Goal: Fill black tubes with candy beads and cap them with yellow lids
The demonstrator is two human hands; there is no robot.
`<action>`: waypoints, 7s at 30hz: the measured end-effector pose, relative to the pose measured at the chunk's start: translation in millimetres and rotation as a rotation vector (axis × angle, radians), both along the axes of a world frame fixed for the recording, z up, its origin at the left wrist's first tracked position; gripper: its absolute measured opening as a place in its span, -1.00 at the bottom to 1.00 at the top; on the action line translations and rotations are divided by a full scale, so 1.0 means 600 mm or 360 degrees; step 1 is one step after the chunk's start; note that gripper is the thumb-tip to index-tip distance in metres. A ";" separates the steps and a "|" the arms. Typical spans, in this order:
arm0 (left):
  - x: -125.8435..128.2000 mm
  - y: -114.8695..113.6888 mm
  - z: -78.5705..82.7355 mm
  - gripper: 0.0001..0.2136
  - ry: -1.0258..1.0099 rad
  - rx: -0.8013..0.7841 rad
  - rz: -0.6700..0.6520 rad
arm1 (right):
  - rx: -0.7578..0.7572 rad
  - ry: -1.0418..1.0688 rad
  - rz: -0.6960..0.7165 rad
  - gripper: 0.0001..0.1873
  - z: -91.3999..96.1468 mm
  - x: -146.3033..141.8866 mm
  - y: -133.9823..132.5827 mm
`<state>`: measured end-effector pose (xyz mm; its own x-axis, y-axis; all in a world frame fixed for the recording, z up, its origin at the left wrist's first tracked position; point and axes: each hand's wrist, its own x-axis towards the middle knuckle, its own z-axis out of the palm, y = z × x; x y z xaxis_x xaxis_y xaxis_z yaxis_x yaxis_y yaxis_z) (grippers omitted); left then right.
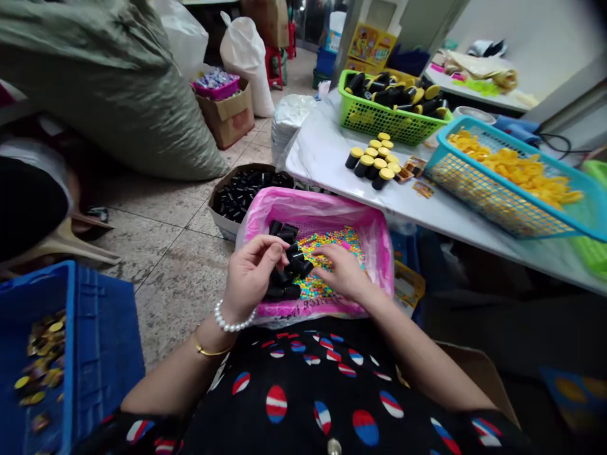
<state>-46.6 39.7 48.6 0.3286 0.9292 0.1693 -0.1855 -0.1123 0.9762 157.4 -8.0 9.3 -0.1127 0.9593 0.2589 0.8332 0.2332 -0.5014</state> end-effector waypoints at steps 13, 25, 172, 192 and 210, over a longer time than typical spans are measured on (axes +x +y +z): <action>0.069 -0.009 -0.040 -0.74 0.0322 -0.0398 -0.0665 | -0.0317 -0.0458 0.0281 -0.80 -0.009 0.081 -0.003; 0.073 -0.026 -0.054 -0.76 0.0114 -0.0322 -0.0237 | -0.0230 0.0360 0.0271 -0.72 -0.029 0.082 -0.034; 0.081 -0.079 -0.095 -0.64 0.0578 0.0804 -0.0520 | -0.1051 0.2420 -0.0446 -0.65 -0.006 -0.024 -0.115; 0.082 -0.073 -0.090 -0.61 0.0713 0.0816 -0.0622 | -0.1336 0.2434 -0.0140 -0.61 -0.023 -0.012 -0.118; 0.070 -0.070 -0.064 -0.49 0.0266 0.0833 -0.0590 | -0.0660 0.2401 -0.0155 -0.59 -0.021 -0.017 -0.146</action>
